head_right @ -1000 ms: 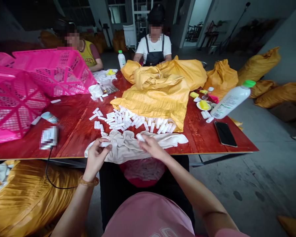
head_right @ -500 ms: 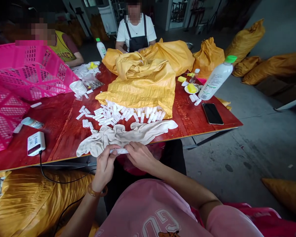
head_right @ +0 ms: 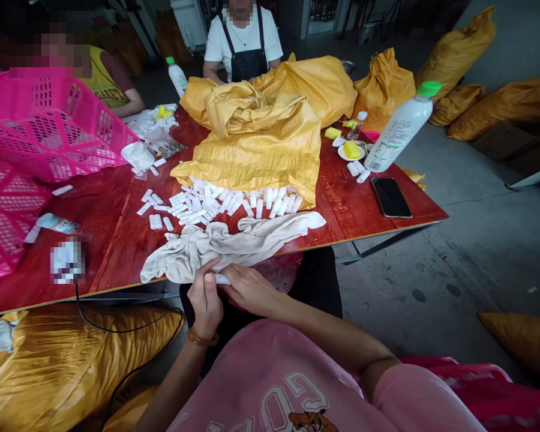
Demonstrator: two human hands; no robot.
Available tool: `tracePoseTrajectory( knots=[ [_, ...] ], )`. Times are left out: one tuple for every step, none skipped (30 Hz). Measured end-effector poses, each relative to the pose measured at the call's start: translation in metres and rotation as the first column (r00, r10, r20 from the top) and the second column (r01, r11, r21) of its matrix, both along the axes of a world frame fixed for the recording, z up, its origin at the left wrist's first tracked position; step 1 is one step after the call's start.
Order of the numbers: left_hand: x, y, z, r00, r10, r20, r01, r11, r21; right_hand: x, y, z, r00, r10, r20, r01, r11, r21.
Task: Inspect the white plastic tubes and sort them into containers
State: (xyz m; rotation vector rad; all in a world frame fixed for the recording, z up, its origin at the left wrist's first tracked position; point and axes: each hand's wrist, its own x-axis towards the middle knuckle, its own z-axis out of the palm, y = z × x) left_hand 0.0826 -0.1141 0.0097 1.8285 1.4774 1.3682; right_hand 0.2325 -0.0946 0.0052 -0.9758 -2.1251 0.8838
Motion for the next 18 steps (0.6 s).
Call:
tracePoseTrajectory(
  knots=[
    [-0.002, 0.001, -0.001, 0.999, -0.041, 0.002, 0.041, 0.998, -0.046, 0.0, 0.0, -0.001, 1.0, -0.003, -0.012, 0.003, 1.0, -0.013],
    [-0.005, 0.002, -0.001, 0.997, -0.079, 0.008, 0.08, 0.992, -0.101, 0.001, 0.001, -0.001, 0.999, -0.007, -0.033, 0.006, 1.0, -0.028],
    [-0.011, 0.003, 0.0, 0.994, -0.104, 0.022, 0.106, 0.983, -0.149, 0.003, 0.002, -0.001, 0.998, -0.013, -0.056, 0.011, 0.999, -0.041],
    [-0.017, 0.004, 0.001, 0.994, -0.102, 0.042, 0.108, 0.978, -0.177, 0.005, 0.003, 0.001, 0.997, -0.017, -0.078, 0.013, 0.999, -0.052],
    [-0.024, 0.004, 0.002, 0.994, -0.09, 0.058, 0.099, 0.978, -0.182, 0.007, 0.004, 0.003, 0.995, -0.015, -0.096, 0.009, 0.998, -0.066],
    [-0.03, 0.005, 0.004, 0.995, -0.078, 0.066, 0.088, 0.982, -0.166, 0.009, 0.006, 0.006, 0.994, -0.004, -0.111, -0.005, 0.996, -0.084],
    [-0.035, 0.005, 0.006, 0.995, -0.08, 0.064, 0.089, 0.986, -0.14, 0.011, 0.007, 0.008, 0.992, 0.019, -0.125, -0.033, 0.994, -0.107],
    [-0.039, 0.005, 0.009, 0.993, -0.108, 0.046, 0.113, 0.986, -0.125, 0.012, 0.007, 0.01, 0.989, 0.051, -0.138, -0.069, 0.989, -0.132],
    [-0.041, 0.004, 0.012, 0.989, -0.148, 0.018, 0.149, 0.98, -0.131, 0.012, 0.007, 0.011, 0.985, 0.088, -0.145, -0.111, 0.982, -0.154],
    [-0.041, 0.004, 0.015, 0.982, -0.187, -0.011, 0.183, 0.97, -0.161, 0.012, 0.006, 0.011, 0.984, 0.116, -0.138, -0.138, 0.976, -0.166],
    [-0.04, 0.005, 0.019, 0.978, -0.207, -0.025, 0.197, 0.958, -0.206, 0.011, 0.005, 0.01, 0.988, 0.113, -0.108, -0.13, 0.979, -0.16],
    [-0.038, 0.005, 0.022, 0.979, -0.204, -0.022, 0.191, 0.947, -0.258, 0.01, 0.004, 0.008, 0.996, 0.08, -0.049, -0.086, 0.988, -0.131],
    [-0.034, 0.006, 0.024, 0.982, -0.188, -0.004, 0.177, 0.933, -0.313, 0.008, 0.002, 0.006, 0.999, 0.018, 0.036, -0.015, 0.997, -0.076],
    [-0.03, 0.007, 0.026, 0.987, -0.159, 0.029, 0.159, 0.919, -0.361, 0.006, 0.001, 0.003, 0.989, -0.063, 0.133, 0.063, 0.998, 0.001],
    [-0.026, 0.008, 0.027, 0.989, -0.125, 0.075, 0.144, 0.906, -0.399, 0.005, 0.0, -0.001, 0.963, -0.148, 0.226, 0.129, 0.987, 0.093],
    [-0.021, 0.008, 0.027, 0.988, -0.095, 0.121, 0.138, 0.895, -0.424, 0.004, -0.001, -0.004, 0.926, -0.223, 0.304, 0.172, 0.967, 0.187],
    [-0.017, 0.009, 0.026, 0.987, -0.072, 0.146, 0.129, 0.892, -0.433, 0.003, -0.002, -0.007, 0.889, -0.276, 0.366, 0.183, 0.946, 0.268],
    [-0.013, 0.01, 0.024, 0.987, -0.052, 0.154, 0.114, 0.896, -0.428, 0.003, -0.002, -0.009, 0.858, -0.312, 0.408, 0.179, 0.926, 0.333]
  ],
)
